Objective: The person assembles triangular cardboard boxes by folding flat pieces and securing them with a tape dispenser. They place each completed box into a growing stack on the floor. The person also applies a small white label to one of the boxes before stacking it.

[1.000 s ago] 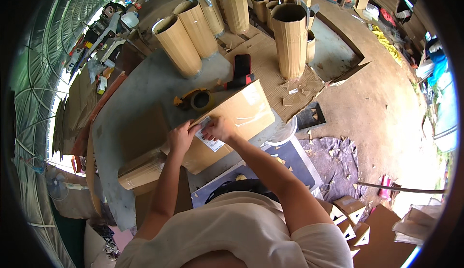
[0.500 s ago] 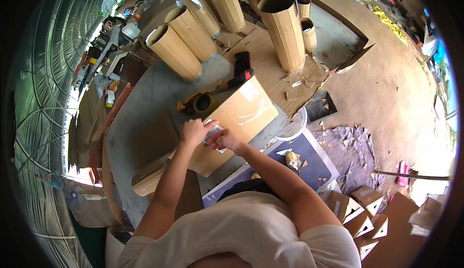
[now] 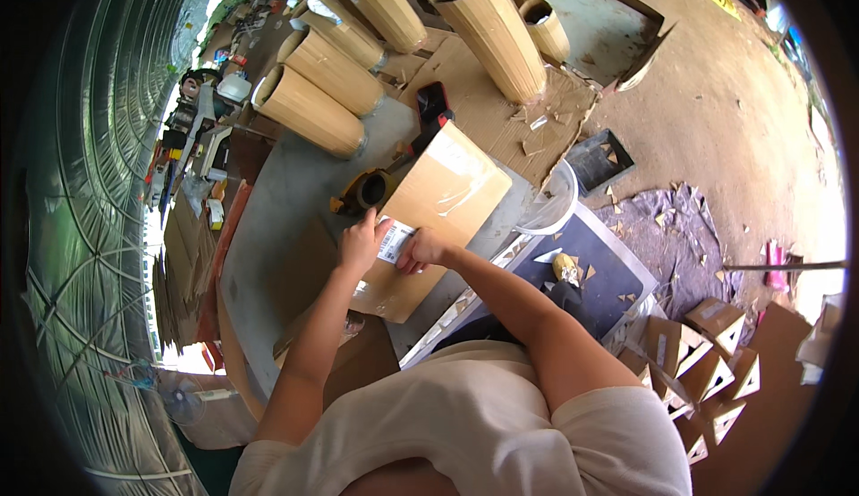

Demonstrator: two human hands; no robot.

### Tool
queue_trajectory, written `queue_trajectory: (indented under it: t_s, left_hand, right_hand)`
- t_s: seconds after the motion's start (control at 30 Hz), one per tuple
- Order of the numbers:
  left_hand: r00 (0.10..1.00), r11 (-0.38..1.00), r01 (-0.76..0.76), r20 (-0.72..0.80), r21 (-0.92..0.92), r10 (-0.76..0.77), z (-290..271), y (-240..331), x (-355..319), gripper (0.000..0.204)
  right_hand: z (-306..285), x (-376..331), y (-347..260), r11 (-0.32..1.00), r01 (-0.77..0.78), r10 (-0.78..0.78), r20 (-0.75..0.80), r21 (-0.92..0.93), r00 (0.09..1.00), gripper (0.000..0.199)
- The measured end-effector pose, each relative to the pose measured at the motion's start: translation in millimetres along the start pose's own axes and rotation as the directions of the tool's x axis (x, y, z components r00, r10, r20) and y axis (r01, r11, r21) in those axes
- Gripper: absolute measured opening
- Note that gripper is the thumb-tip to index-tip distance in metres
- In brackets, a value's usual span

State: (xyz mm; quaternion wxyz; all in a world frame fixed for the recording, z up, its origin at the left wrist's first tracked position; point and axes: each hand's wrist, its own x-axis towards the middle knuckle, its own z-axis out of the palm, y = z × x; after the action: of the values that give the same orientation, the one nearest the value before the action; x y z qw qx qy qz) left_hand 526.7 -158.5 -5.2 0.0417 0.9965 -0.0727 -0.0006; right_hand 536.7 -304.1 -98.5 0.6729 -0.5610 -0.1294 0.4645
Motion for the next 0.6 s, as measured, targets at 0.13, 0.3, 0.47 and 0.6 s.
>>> queue_trajectory:
  t_s: [0.13, 0.3, 0.47, 0.6]
  left_hand:
    - [0.995, 0.979, -0.061, 0.064, -0.195, 0.075, -14, 6, -3, 0.054]
    - [0.984, 0.918, 0.148, 0.151, -0.369, -0.098, -8, -1, -1, 0.05]
    - [0.99, 0.852, 0.089, 0.141, -0.516, -0.017, 1, -16, 6, 0.048]
    - [0.995, 0.864, 0.075, 0.091, -0.498, -0.034, 6, -18, -2, 0.051]
  right_hand:
    - [-31, -12, 66, 0.933, -0.346, 0.316, -0.236, -0.098, 0.919, 0.015]
    - [41, -9, -27, 0.974, 0.228, -0.227, 0.029, -0.019, 0.973, 0.023]
    - [11, -6, 8, 0.974, -0.183, 0.183, -0.015, -0.137, 0.983, 0.026]
    - [16, -19, 29, 0.817, -0.26, 0.123, -0.285, -0.514, 0.951, 0.01]
